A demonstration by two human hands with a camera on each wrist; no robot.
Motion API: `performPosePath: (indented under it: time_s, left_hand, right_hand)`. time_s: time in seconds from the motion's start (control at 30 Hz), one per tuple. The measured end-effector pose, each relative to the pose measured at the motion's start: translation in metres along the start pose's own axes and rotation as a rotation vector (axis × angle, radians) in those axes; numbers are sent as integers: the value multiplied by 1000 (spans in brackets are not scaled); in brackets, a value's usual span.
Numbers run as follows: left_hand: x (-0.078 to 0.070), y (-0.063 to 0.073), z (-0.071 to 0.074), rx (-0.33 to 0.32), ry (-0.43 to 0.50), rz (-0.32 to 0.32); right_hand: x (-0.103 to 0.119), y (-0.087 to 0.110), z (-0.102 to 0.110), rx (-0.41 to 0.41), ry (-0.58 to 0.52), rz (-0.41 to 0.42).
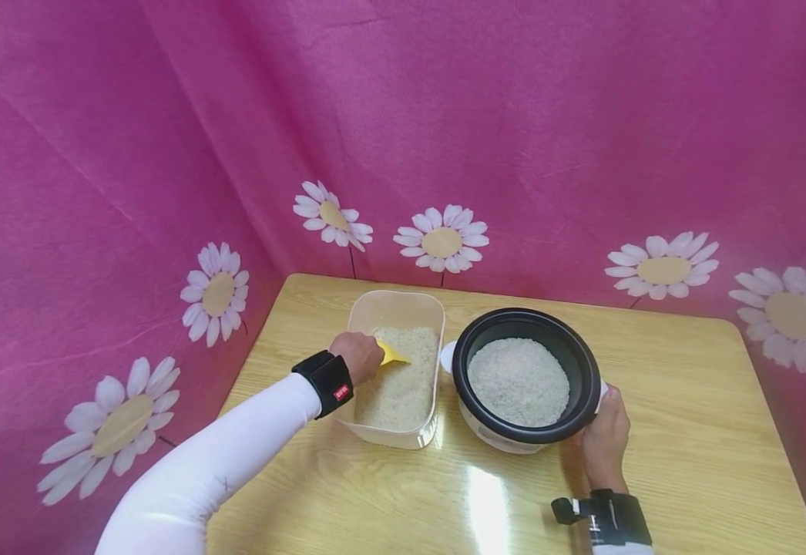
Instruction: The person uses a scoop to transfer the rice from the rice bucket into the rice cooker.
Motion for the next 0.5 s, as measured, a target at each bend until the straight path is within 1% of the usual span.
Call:
performPosePath:
  time_s: [0.13, 0.3, 0.4, 0.5]
  left_hand:
    - [-4, 3, -4, 36, 36, -23]
    - [-11, 7, -8, 82, 76, -60]
    - [-16, 9, -9, 103, 86, -85]
    - [-22, 12, -7, 117, 77, -114]
  right_hand:
    - [0, 0, -1, 8, -3, -14]
    - [3, 1, 1, -8, 19, -1]
    - [4, 3, 0, -7, 33, -3]
    - [3, 4, -2, 8, 23, -13]
Point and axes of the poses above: each hand's wrist, its own y-axis away from the middle knuckle, its own z-axis out of the back of the hand, x = y × z, the point moved 10 cm from there along -y, towards the middle knuckle, and after that the axes turned 7 degrees about -y, right-handed, at the moved point
